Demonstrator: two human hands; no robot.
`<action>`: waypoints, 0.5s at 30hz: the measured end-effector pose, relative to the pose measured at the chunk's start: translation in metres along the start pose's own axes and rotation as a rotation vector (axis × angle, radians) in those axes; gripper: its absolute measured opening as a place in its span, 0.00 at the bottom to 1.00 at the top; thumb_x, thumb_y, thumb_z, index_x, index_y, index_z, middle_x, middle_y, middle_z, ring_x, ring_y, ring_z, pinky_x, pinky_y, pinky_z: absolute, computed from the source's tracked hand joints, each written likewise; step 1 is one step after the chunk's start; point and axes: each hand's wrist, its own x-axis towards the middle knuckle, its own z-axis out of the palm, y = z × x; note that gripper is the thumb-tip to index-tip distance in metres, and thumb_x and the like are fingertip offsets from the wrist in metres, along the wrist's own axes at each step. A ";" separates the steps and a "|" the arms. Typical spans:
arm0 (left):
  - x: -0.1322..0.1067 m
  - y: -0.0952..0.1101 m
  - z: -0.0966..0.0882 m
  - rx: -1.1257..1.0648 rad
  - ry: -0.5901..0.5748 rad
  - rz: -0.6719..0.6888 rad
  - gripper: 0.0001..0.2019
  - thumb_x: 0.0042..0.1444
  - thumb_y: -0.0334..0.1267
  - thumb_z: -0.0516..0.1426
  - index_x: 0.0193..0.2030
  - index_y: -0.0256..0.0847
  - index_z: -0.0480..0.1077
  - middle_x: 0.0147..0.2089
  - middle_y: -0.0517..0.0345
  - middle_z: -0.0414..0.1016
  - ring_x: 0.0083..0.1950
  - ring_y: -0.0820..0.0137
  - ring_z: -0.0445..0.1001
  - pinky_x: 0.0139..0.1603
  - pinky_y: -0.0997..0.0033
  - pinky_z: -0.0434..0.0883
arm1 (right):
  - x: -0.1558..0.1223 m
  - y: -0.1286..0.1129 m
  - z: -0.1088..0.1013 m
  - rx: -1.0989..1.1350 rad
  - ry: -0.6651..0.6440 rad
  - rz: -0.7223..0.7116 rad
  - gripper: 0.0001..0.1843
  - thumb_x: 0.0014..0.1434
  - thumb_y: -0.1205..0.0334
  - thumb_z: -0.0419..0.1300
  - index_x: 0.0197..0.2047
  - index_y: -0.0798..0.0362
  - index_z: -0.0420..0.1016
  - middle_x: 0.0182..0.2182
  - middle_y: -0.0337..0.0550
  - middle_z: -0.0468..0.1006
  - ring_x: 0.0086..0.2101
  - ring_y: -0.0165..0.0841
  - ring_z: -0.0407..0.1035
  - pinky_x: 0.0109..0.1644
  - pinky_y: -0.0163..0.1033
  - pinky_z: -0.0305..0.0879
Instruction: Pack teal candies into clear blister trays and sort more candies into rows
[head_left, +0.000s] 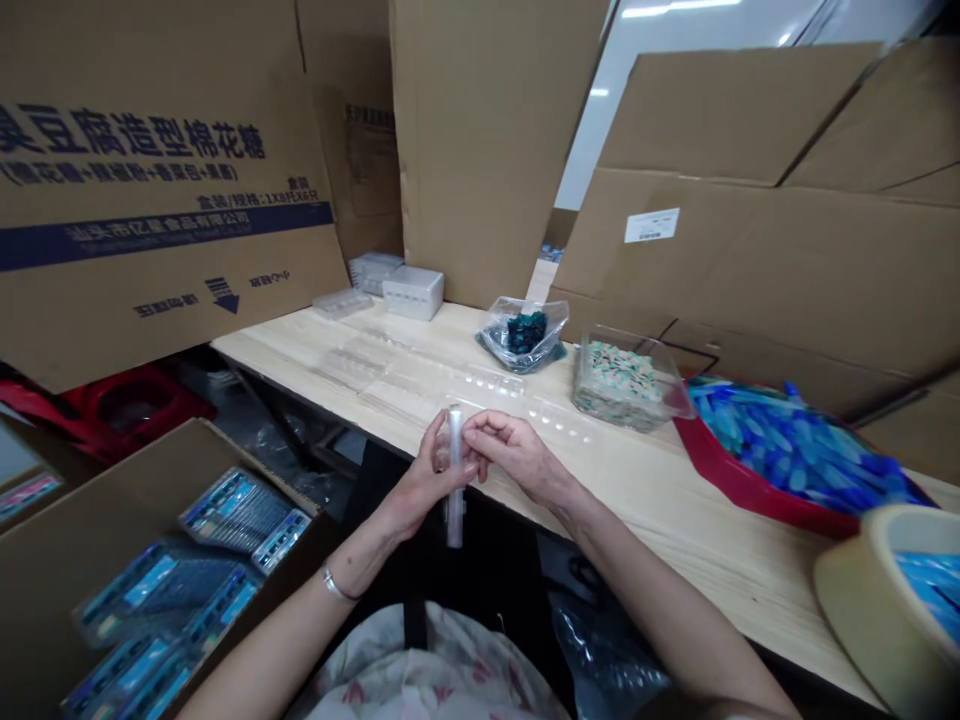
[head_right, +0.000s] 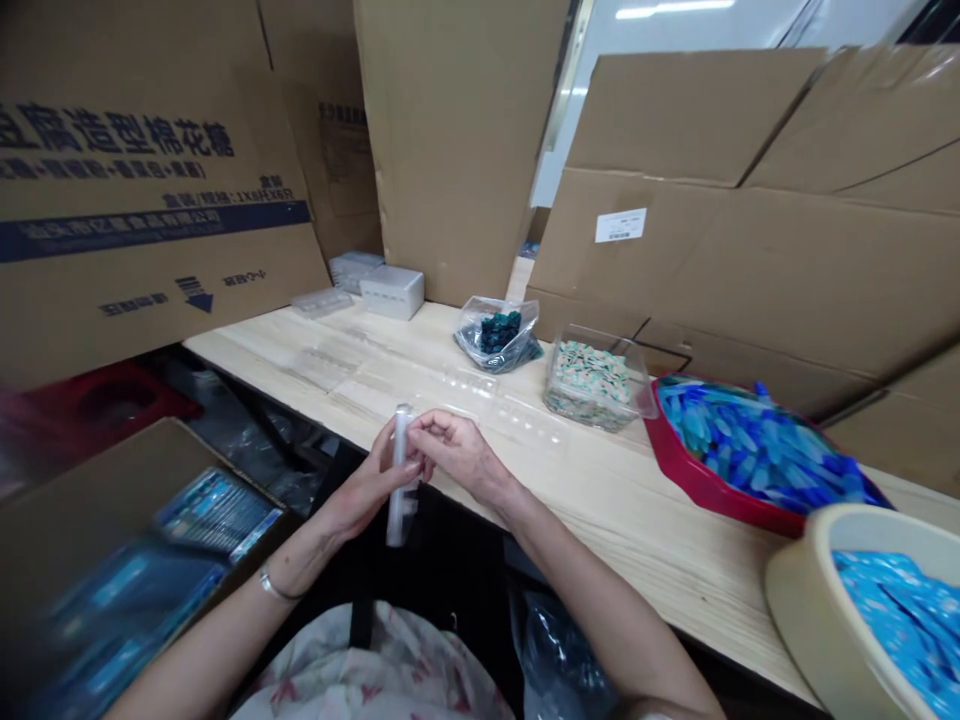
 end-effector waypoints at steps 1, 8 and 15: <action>0.000 -0.001 -0.001 0.021 0.011 0.016 0.43 0.43 0.36 0.65 0.65 0.50 0.49 0.54 0.51 0.66 0.50 0.65 0.69 0.53 0.61 0.62 | 0.001 0.001 0.000 0.017 0.007 0.001 0.15 0.53 0.52 0.60 0.33 0.57 0.68 0.22 0.35 0.71 0.19 0.24 0.65 0.24 0.31 0.64; -0.001 -0.002 -0.002 0.041 -0.019 0.010 0.43 0.45 0.36 0.63 0.66 0.50 0.45 0.54 0.50 0.66 0.49 0.65 0.69 0.53 0.62 0.62 | 0.002 0.009 -0.001 0.089 -0.012 -0.007 0.14 0.52 0.53 0.61 0.32 0.57 0.69 0.22 0.35 0.72 0.21 0.24 0.66 0.26 0.31 0.65; -0.002 0.002 0.000 0.032 -0.028 -0.032 0.41 0.46 0.39 0.62 0.65 0.49 0.46 0.52 0.51 0.66 0.52 0.65 0.66 0.54 0.63 0.60 | 0.003 0.009 -0.001 0.101 0.017 -0.007 0.11 0.51 0.56 0.61 0.30 0.57 0.67 0.23 0.36 0.72 0.20 0.24 0.65 0.25 0.32 0.63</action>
